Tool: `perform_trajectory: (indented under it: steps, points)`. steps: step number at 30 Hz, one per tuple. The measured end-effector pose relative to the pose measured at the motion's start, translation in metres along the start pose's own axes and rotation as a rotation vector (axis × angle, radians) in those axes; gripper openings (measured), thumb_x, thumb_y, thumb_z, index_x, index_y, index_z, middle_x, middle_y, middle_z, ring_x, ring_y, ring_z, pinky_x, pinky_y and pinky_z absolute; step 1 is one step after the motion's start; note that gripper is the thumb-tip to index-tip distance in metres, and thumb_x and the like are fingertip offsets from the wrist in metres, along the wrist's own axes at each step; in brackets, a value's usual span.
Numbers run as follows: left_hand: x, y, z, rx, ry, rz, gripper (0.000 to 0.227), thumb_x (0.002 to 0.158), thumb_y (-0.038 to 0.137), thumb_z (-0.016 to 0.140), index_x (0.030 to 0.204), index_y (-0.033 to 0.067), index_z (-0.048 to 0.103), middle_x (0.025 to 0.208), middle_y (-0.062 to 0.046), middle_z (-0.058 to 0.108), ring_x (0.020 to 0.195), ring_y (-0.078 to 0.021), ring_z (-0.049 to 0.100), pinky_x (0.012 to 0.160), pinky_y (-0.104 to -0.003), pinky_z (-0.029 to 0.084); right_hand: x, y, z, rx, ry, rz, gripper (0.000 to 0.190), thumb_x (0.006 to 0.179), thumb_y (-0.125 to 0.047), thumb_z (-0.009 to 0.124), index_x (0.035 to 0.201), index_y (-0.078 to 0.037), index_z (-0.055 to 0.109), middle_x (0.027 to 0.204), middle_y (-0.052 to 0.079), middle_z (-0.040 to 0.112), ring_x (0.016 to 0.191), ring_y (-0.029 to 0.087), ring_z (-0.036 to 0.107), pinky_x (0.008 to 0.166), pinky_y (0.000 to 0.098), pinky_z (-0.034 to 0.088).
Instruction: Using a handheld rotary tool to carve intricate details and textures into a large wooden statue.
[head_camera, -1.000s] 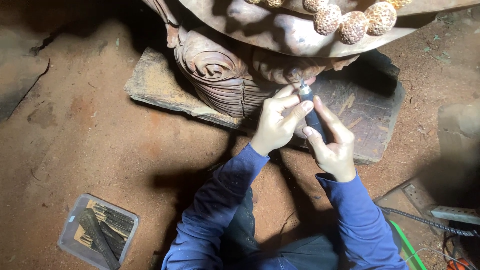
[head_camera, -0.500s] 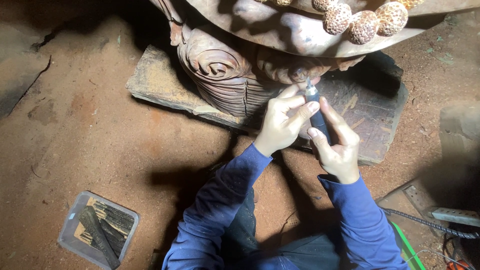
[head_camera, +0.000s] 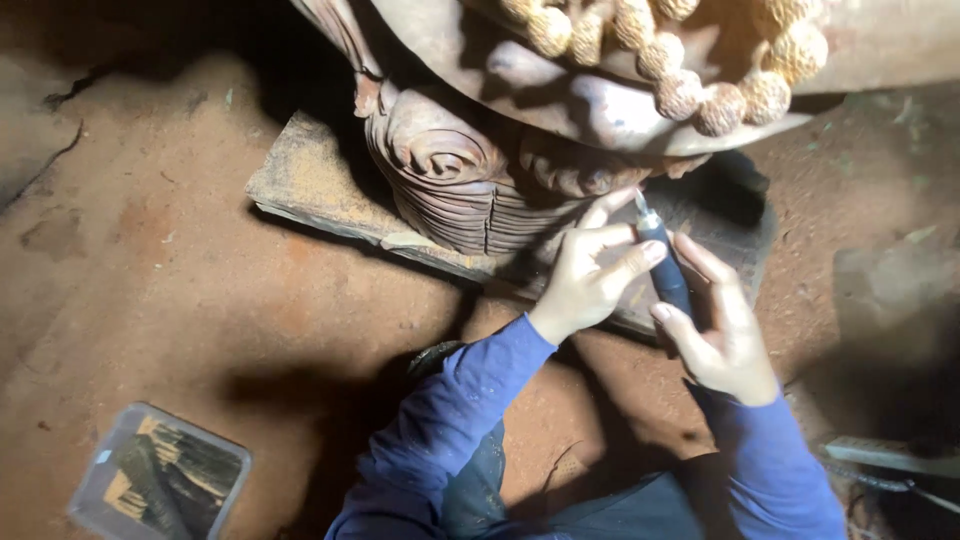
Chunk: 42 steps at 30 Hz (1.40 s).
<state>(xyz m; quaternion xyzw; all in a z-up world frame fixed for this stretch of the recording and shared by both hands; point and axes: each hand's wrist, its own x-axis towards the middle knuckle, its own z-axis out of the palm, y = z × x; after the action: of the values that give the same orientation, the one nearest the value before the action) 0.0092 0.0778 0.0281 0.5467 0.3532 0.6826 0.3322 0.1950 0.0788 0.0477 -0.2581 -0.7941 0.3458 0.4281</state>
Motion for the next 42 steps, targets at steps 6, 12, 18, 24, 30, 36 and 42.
perform_trajectory:
  steps: [6,12,18,24,30,36,42]
  points:
    - [0.008,0.037,0.007,-0.094,0.013,-0.079,0.026,0.102,0.031,0.059,0.099,0.0075,0.071,0.119,-0.006,0.064,0.133,-0.0191,0.05,0.12,-0.037,0.038,0.034,-0.085,-0.012,-0.353,-0.128,0.053,0.053,0.094,-0.006,0.063,0.144,0.007,0.051,0.148,0.023,0.056,0.136,0.029,0.056,0.12,0.0381,0.04]
    - [0.013,0.041,0.004,-0.307,0.061,-0.035,0.019,0.104,0.02,0.059,0.093,0.0068,0.066,0.097,0.005,0.058,0.098,-0.0079,0.053,0.095,-0.026,0.044,0.048,-0.1,-0.005,-0.408,-0.177,0.088,0.055,0.095,-0.012,0.062,0.146,0.004,0.05,0.151,0.021,0.053,0.141,0.027,0.051,0.121,0.0357,0.036]
    - [0.014,0.038,0.002,-0.437,0.111,-0.164,0.019,0.1,0.018,0.064,0.082,0.0115,0.066,0.082,0.011,0.059,0.082,0.0006,0.051,0.076,-0.018,0.044,0.054,-0.104,0.002,-0.41,-0.174,0.08,0.054,0.096,-0.011,0.061,0.147,0.005,0.049,0.151,0.022,0.053,0.141,0.027,0.051,0.121,0.0362,0.037]
    - [0.014,0.033,0.004,-0.389,0.101,-0.099,0.016,0.102,0.017,0.062,0.091,0.0074,0.069,0.092,0.007,0.06,0.092,-0.0037,0.053,0.089,-0.022,0.046,0.048,-0.098,0.005,-0.433,-0.131,0.1,0.054,0.096,-0.011,0.062,0.147,0.005,0.05,0.15,0.022,0.054,0.139,0.027,0.053,0.119,0.0357,0.039]
    - [0.014,0.028,0.001,-0.305,0.069,-0.077,0.013,0.103,0.015,0.062,0.099,0.0064,0.071,0.103,0.001,0.068,0.101,-0.009,0.06,0.099,-0.028,0.049,0.04,-0.089,0.01,-0.417,-0.081,0.107,0.053,0.097,-0.011,0.062,0.146,0.005,0.051,0.15,0.02,0.055,0.138,0.026,0.054,0.119,0.0348,0.039]
    - [0.015,0.033,0.002,-0.262,0.135,-0.13,0.015,0.096,0.022,0.072,0.088,0.0119,0.079,0.1,-0.011,0.068,0.105,-0.0167,0.06,0.103,-0.039,0.046,0.034,-0.072,0.015,-0.265,0.024,0.08,0.053,0.092,0.001,0.068,0.144,-0.002,0.058,0.145,0.025,0.059,0.128,0.043,0.057,0.098,0.0543,0.05]
    - [0.006,0.028,0.002,-0.219,0.116,-0.078,0.015,0.095,0.018,0.072,0.084,0.0098,0.078,0.111,-0.013,0.067,0.113,-0.0241,0.064,0.108,-0.041,0.044,0.02,-0.069,0.016,-0.215,0.058,0.108,0.057,0.09,-0.001,0.068,0.146,-0.003,0.057,0.143,0.023,0.061,0.12,0.044,0.062,0.091,0.0579,0.054]
